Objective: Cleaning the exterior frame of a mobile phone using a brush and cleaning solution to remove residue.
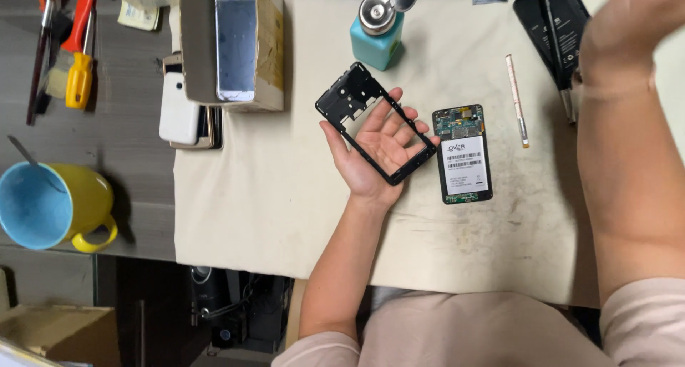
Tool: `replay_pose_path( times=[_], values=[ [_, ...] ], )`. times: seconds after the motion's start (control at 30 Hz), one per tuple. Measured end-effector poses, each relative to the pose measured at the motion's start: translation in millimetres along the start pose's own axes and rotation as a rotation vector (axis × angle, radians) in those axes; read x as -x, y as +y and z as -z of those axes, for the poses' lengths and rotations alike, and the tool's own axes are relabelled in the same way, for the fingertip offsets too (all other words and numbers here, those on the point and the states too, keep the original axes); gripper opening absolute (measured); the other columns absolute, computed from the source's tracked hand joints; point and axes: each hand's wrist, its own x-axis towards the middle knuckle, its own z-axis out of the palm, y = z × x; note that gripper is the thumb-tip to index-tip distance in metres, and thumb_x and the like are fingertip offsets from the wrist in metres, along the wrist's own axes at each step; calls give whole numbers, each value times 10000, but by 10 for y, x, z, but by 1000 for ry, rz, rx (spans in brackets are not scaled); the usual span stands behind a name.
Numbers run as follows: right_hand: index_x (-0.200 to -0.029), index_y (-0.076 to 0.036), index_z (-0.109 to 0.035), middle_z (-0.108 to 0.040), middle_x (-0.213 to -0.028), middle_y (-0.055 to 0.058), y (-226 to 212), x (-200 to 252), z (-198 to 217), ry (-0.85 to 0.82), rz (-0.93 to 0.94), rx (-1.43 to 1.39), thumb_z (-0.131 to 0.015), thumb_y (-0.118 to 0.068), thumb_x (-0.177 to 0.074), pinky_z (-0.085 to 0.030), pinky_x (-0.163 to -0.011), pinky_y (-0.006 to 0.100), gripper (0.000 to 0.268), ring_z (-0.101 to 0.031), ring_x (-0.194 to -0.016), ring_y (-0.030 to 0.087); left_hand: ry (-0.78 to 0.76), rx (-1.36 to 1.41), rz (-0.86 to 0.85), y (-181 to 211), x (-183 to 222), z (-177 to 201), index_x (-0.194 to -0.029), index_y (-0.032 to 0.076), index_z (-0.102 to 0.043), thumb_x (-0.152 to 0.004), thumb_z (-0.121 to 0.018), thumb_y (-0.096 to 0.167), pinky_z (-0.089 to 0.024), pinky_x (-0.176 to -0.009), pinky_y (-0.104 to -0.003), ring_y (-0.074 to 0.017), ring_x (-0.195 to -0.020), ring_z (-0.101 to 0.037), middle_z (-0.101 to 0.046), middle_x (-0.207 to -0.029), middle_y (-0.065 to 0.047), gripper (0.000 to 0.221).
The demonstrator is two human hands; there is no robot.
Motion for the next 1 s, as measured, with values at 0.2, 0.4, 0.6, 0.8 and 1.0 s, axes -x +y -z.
replay_pose_path(
  times=[0.2,0.4,0.6,0.8,1.0],
  values=[
    [-1067,95,-629,-642,-958,177,-493,771,-204,-421,-230,108,-658,-52,-1044,-432,-783,303,152,-589,-846,230,-52,102,-22,20,-3,42,-1451,-51,-543,-1002,-318,864,-542,-930,-654,-451,-1104,-664,-674,-1217,-253,1044],
    [-1270,213,-629,-636,-1037,309,-577,651,-409,-503,-257,23,-473,2,-1125,-553,-720,319,300,-654,-780,299,-204,39,100,-75,-10,116,-1497,-78,-526,-1079,-249,822,-543,-922,-725,-402,-1314,-593,-595,-1443,-264,1031],
    [-1190,172,-695,-706,-1119,317,-604,665,-399,-613,-19,148,-469,-39,-1107,-542,-894,421,320,-692,-990,374,-147,-105,126,-248,-40,193,-1302,-7,-627,-1098,-260,732,-589,-785,-532,-331,-913,-650,-658,-1154,-154,850],
    [-1206,223,-669,-640,-1120,336,-750,603,-296,-528,-39,197,-501,-38,-1187,-532,-830,386,311,-653,-872,329,-262,-233,103,-290,-44,227,-1480,-50,-521,-1114,-270,690,-620,-872,-563,-360,-1018,-695,-621,-1382,-240,862],
    [-1078,157,-719,-718,-1030,291,-698,693,-321,-561,-30,136,-551,22,-1073,-544,-837,389,216,-706,-947,352,-270,-273,146,-338,-52,274,-1420,27,-564,-1097,-222,724,-556,-903,-451,-274,-1061,-680,-707,-1178,-191,841]
  ],
)
